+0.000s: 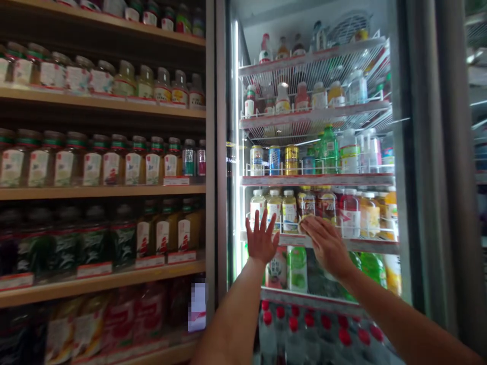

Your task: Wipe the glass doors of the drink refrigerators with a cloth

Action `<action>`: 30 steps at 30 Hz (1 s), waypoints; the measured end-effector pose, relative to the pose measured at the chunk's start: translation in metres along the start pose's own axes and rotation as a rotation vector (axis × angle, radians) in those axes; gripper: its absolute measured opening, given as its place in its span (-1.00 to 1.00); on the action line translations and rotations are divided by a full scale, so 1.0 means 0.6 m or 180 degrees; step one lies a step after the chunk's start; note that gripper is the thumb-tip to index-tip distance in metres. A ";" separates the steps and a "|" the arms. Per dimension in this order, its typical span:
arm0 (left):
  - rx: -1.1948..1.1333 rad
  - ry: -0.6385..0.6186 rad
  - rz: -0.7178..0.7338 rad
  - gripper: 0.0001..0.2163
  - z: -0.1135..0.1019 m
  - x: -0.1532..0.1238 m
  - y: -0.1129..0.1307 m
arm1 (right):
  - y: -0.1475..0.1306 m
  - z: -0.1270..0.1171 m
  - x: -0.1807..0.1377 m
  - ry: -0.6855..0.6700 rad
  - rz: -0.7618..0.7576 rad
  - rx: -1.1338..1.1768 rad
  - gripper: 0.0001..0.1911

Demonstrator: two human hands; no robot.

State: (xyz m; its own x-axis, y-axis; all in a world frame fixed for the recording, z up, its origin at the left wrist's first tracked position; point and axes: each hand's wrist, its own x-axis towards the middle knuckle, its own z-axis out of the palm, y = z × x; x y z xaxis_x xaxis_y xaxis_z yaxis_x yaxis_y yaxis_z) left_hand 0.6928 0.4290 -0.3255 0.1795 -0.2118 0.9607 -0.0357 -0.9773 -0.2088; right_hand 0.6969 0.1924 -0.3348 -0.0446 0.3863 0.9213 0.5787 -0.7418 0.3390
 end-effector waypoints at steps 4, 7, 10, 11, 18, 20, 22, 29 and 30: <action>-0.0015 0.0013 0.0000 -0.34 -0.002 0.000 0.001 | -0.037 0.009 -0.061 -0.0592 -0.0787 0.0097 -0.31; -0.0015 -0.0033 -0.0013 -0.34 -0.002 0.000 0.000 | -0.043 0.006 -0.077 -0.1036 -0.1546 0.0308 -0.34; -0.0027 -0.0060 -0.0036 -0.34 -0.001 0.000 0.000 | -0.009 -0.004 -0.039 -0.0704 -0.0876 0.0113 -0.35; -0.0031 -0.0068 -0.0043 -0.34 -0.001 0.000 0.000 | 0.002 -0.006 -0.027 -0.0508 -0.0552 0.0009 -0.34; -0.0024 -0.0037 -0.0022 -0.34 -0.002 0.000 0.001 | -0.042 -0.002 -0.097 -0.0948 -0.1049 0.0104 -0.30; -0.0013 -0.0032 -0.0017 -0.35 -0.003 0.000 0.001 | -0.042 -0.005 -0.100 -0.1182 -0.1544 0.0304 -0.34; -0.0007 -0.0015 -0.0019 -0.35 -0.003 0.001 0.001 | -0.021 -0.012 -0.072 -0.0992 -0.1277 0.0300 -0.37; 0.0020 0.0000 -0.0032 -0.39 -0.003 0.002 0.003 | -0.007 -0.010 -0.051 -0.0157 -0.0131 -0.0017 -0.36; 0.0026 0.0016 -0.0027 -0.39 -0.004 0.002 0.003 | -0.022 -0.007 -0.073 -0.0450 -0.0453 0.0053 -0.36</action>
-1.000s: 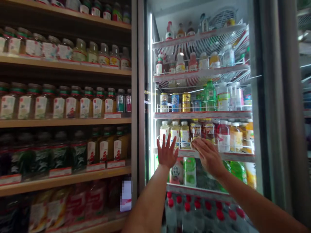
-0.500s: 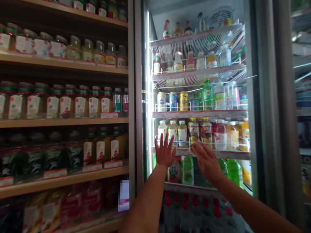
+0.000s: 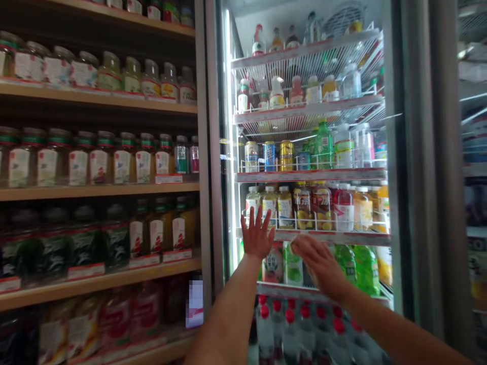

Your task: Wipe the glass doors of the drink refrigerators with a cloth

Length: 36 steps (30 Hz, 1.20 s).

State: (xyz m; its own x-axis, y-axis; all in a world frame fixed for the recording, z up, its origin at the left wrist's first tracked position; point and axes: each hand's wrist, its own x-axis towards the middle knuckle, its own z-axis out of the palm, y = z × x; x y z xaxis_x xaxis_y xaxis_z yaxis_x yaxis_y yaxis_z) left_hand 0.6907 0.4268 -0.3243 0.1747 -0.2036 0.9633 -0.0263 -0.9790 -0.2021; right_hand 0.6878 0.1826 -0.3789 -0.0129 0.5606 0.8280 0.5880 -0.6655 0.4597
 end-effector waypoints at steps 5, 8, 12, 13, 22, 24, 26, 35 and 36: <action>0.0027 0.0040 0.0031 -0.37 0.000 -0.001 -0.001 | -0.016 0.003 -0.035 -0.0681 -0.1291 0.0273 -0.45; 0.0015 0.0076 0.0030 -0.37 0.003 -0.001 -0.002 | 0.037 -0.020 0.015 -0.0261 -0.0531 0.0045 -0.39; 0.0002 0.0095 0.0042 -0.38 0.006 0.000 -0.002 | 0.059 -0.025 0.042 0.0311 0.0369 -0.0241 -0.35; 0.0002 0.0095 0.0039 -0.38 0.006 -0.001 -0.001 | 0.048 -0.019 0.033 0.0307 0.0392 -0.0243 -0.36; -0.0115 0.0219 0.0176 -0.46 0.014 -0.014 -0.006 | 0.030 -0.014 0.045 -0.0052 -0.0283 0.0097 -0.45; -0.0140 0.0249 0.0179 -0.47 0.014 -0.014 -0.007 | 0.035 -0.014 0.067 0.0274 0.0230 -0.0051 -0.44; -0.0164 0.0269 0.0169 -0.47 0.013 -0.015 -0.006 | 0.017 -0.003 0.067 0.0370 0.0274 -0.0061 -0.48; -0.0198 0.0294 0.0151 -0.47 0.009 -0.015 -0.007 | -0.010 0.018 0.059 -0.0015 -0.0642 0.0257 -0.59; -0.0190 0.0294 0.0152 -0.47 0.009 -0.015 -0.007 | -0.001 0.016 0.071 0.0130 -0.0319 0.0174 -0.57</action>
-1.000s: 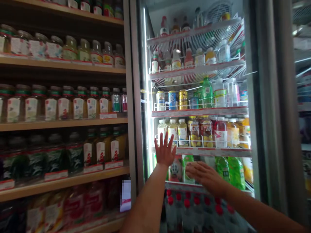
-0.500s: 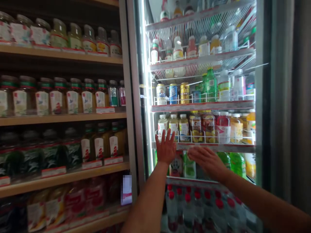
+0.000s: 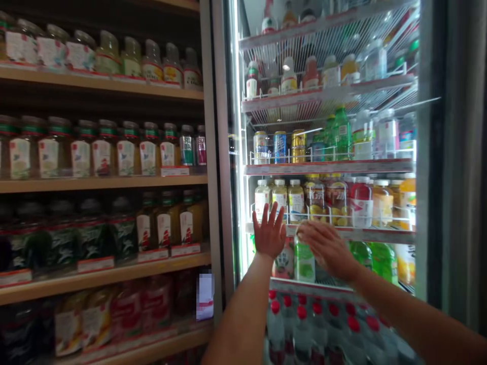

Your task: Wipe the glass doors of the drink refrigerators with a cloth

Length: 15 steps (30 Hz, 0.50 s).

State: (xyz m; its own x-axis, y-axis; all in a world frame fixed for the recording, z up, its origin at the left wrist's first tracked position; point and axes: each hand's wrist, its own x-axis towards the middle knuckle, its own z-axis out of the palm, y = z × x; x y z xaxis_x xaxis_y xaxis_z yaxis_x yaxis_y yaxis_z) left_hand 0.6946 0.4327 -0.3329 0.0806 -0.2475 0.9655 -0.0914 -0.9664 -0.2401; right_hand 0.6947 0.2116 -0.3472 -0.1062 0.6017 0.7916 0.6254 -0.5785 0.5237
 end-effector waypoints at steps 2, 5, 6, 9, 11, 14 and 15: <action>0.0008 -0.0033 0.0001 -0.48 0.000 0.000 0.000 | 0.005 0.002 0.010 0.0224 0.0531 -0.0186 -0.51; -0.0013 -0.0094 -0.0018 -0.47 -0.002 -0.001 0.000 | -0.029 0.017 -0.014 -0.0035 0.0354 -0.0217 -0.46; -0.0025 -0.0115 -0.0024 -0.46 -0.002 -0.001 0.000 | -0.043 0.022 -0.027 -0.0251 0.0010 -0.0126 -0.46; -0.0041 -0.0155 -0.0039 -0.45 -0.002 -0.001 0.000 | -0.056 0.023 -0.052 -0.0648 -0.0921 0.0189 -0.47; -0.0040 -0.0164 -0.0044 -0.44 -0.001 -0.002 0.001 | -0.033 0.012 -0.042 -0.0617 -0.0854 0.0201 -0.44; -0.0027 -0.0166 -0.0044 -0.45 0.000 -0.002 0.001 | 0.011 -0.007 -0.008 -0.0225 0.0031 -0.0097 -0.37; -0.0021 -0.0165 -0.0038 -0.46 0.000 -0.002 0.001 | 0.017 -0.009 -0.001 -0.0049 0.0358 -0.0216 -0.36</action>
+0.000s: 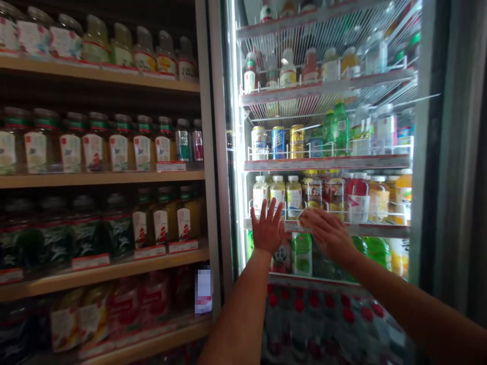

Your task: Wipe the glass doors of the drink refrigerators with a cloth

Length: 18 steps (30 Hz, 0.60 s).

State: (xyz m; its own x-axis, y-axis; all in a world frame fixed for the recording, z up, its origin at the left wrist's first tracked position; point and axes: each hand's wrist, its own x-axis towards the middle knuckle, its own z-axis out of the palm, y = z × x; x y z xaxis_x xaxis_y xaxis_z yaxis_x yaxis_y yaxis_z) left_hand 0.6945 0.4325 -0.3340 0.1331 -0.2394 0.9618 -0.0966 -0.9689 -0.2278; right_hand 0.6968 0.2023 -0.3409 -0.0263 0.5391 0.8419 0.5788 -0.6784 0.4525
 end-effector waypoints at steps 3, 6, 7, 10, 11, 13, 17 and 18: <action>0.0012 0.0027 0.0010 -0.46 0.000 0.000 0.001 | -0.020 0.006 -0.016 0.0109 0.0271 -0.0111 -0.37; -0.0001 0.0063 0.0020 -0.46 0.000 0.000 0.001 | -0.051 0.014 -0.058 -0.0492 -0.0787 0.0119 -0.40; -0.0009 0.0077 0.0019 -0.46 0.000 0.001 0.001 | -0.052 0.013 -0.065 -0.0616 -0.1091 0.0191 -0.40; -0.0015 0.0090 0.0023 -0.46 0.000 0.001 0.001 | -0.028 0.005 -0.051 -0.0486 -0.0923 0.0205 -0.40; -0.0005 0.0093 0.0018 -0.46 0.000 0.001 0.001 | -0.016 0.002 -0.039 -0.0337 -0.0623 0.0148 -0.38; 0.0014 0.0087 0.0014 -0.45 0.000 0.001 0.000 | -0.005 0.001 -0.020 -0.0020 -0.0027 0.0010 -0.35; 0.0005 0.0083 0.0018 -0.45 -0.001 0.000 -0.001 | -0.046 0.017 -0.038 -0.0130 -0.0109 0.0025 -0.37; 0.0003 0.0071 0.0016 -0.45 -0.001 0.000 -0.001 | -0.060 0.021 -0.049 -0.0361 -0.0491 0.0129 -0.39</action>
State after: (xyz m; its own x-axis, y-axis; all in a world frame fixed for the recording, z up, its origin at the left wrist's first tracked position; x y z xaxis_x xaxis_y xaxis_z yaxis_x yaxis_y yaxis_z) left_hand 0.6940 0.4331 -0.3337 0.1104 -0.2428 0.9638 -0.0963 -0.9678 -0.2328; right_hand 0.6873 0.2172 -0.3858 -0.0265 0.6895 0.7238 0.6073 -0.5640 0.5595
